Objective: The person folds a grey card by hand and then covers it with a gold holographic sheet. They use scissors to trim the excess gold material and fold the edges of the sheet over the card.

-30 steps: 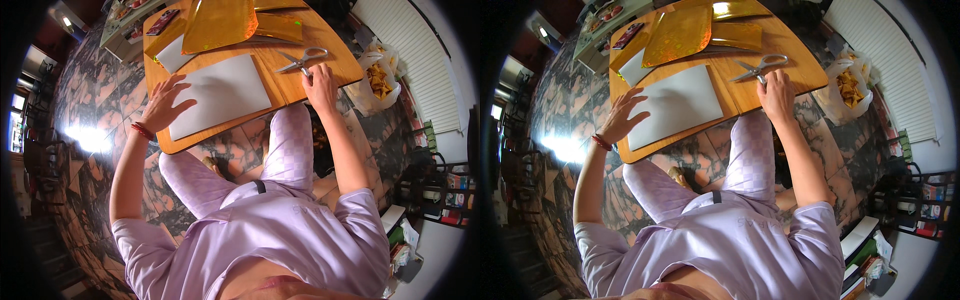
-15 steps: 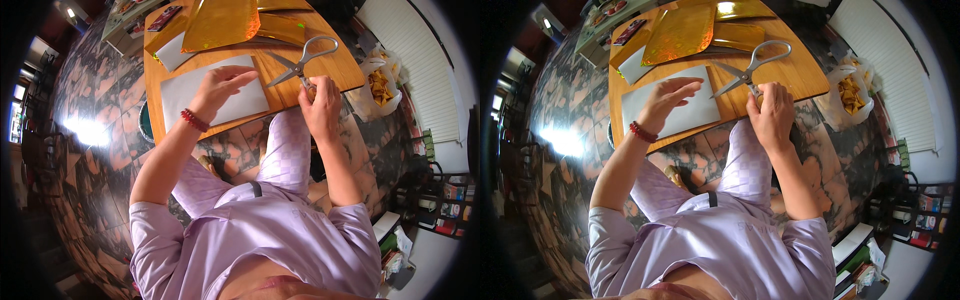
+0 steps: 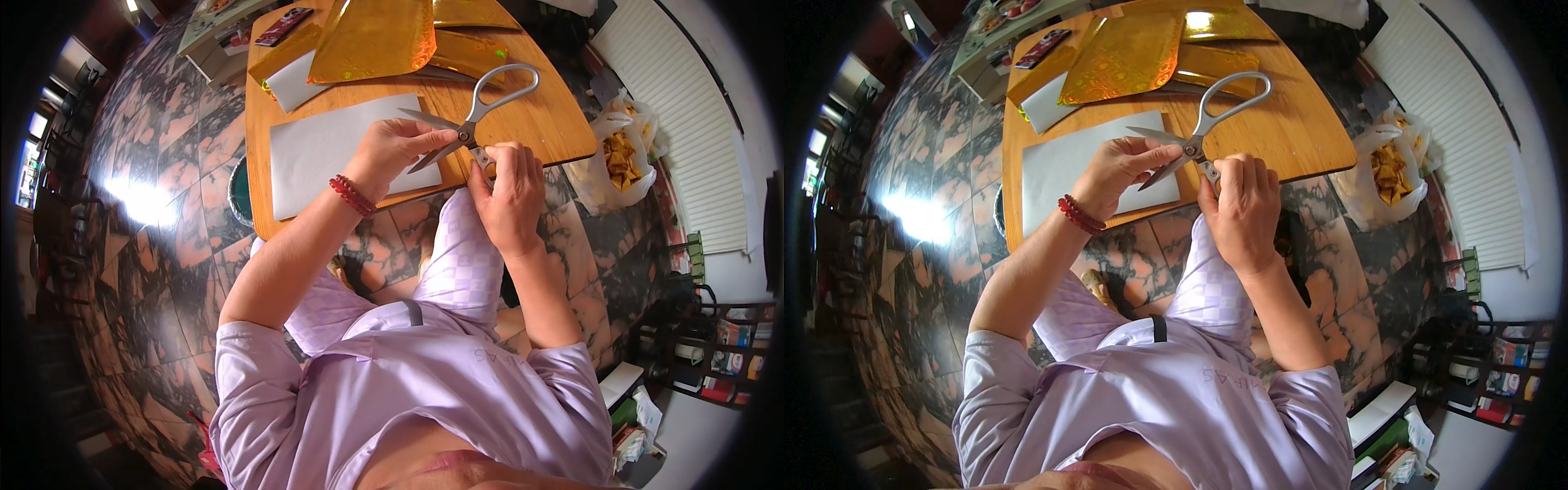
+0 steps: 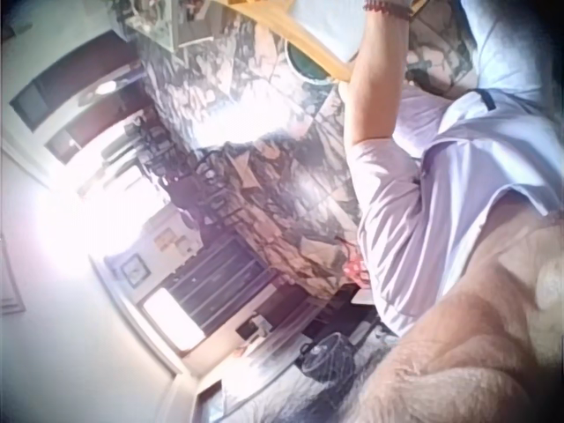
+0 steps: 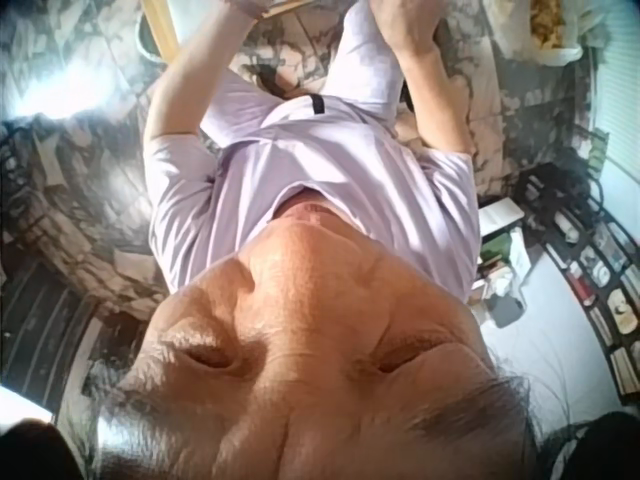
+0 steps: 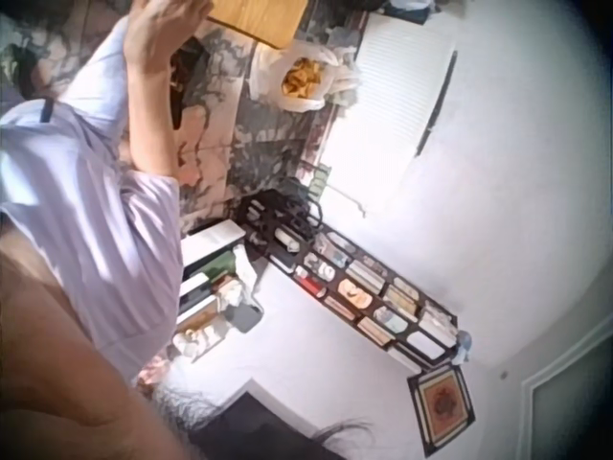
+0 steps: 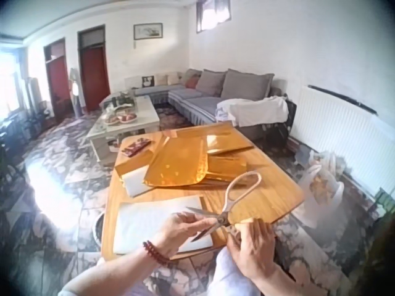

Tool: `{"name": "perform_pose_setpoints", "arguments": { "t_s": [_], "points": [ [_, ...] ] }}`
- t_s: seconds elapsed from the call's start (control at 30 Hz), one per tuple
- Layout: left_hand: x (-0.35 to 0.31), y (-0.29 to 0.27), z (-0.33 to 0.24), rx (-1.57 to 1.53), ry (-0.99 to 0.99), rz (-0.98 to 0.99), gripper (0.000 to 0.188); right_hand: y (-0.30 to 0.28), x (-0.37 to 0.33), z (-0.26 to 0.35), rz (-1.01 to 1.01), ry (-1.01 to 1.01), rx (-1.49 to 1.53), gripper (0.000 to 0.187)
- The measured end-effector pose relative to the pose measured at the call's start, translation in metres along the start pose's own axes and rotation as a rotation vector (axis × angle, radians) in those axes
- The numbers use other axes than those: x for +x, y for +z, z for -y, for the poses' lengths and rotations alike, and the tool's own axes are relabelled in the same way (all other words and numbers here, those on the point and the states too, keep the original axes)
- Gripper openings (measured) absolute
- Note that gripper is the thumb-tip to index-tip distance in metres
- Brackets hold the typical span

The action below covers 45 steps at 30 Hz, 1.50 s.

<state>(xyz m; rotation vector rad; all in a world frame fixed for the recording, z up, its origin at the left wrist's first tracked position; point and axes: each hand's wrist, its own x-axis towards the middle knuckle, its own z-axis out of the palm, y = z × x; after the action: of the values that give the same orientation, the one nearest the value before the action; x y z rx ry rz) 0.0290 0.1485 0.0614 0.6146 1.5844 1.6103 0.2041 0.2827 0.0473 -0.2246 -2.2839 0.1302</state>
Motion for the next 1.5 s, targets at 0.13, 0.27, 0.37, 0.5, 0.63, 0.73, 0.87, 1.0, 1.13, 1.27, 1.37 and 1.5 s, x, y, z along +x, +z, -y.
{"name": "perform_pose_setpoints", "arguments": {
  "t_s": [0.13, 0.27, 0.37, 0.5, 0.63, 0.73, 0.87, 1.0, 1.13, 1.27, 1.37, 1.5],
  "points": [
    [-0.002, 0.001, 0.001, -0.012, -0.005, 0.012, 0.032, -0.002, -0.001, 0.004, 0.021, 0.004, 0.003, 0.034],
    [-0.005, -0.001, 0.005, -0.030, 0.005, -0.026, 0.032, -0.003, -0.001, 0.007, 0.032, -0.015, 0.008, 0.034],
    [-0.008, -0.006, 0.006, -0.044, -0.017, -0.051, 0.031, -0.002, -0.003, 0.008, 0.040, -0.025, 0.009, 0.034],
    [-0.010, -0.019, 0.011, -0.040, -0.006, -0.074, 0.031, -0.003, -0.002, 0.012, 0.055, -0.046, 0.013, 0.033],
    [-0.019, -0.039, 0.009, -0.012, -0.050, -0.079, 0.029, -0.002, 0.000, 0.018, 0.067, -0.066, 0.034, 0.033],
    [-0.028, -0.059, 0.002, -0.007, -0.059, -0.102, 0.027, -0.002, 0.002, 0.021, 0.066, -0.081, 0.036, 0.032],
    [-0.042, -0.102, 0.001, 0.043, -0.047, -0.182, 0.025, 0.002, 0.005, 0.026, 0.074, -0.091, 0.052, 0.032],
    [-0.056, -0.171, 0.003, 0.111, 0.079, -0.425, 0.027, -0.003, 0.006, 0.030, 0.054, -0.061, 0.062, 0.028],
    [-0.060, -0.273, 0.036, 0.092, 0.079, -0.808, 0.025, -0.009, -0.010, 0.020, 0.072, -0.024, 0.058, 0.027],
    [-0.083, -0.426, 0.158, 0.550, -0.123, -0.956, 0.049, -0.006, -0.027, 0.020, 0.132, 0.058, 0.176, 0.026],
    [-0.030, -0.395, 0.191, 0.844, -0.311, -0.986, 0.050, -0.014, -0.044, 0.010, 0.171, 0.140, 0.052, 0.024],
    [-0.010, -0.403, 0.213, 1.078, -0.549, -0.755, 0.054, -0.022, -0.050, 0.006, 0.225, 0.223, -0.011, 0.021]
  ]
}}
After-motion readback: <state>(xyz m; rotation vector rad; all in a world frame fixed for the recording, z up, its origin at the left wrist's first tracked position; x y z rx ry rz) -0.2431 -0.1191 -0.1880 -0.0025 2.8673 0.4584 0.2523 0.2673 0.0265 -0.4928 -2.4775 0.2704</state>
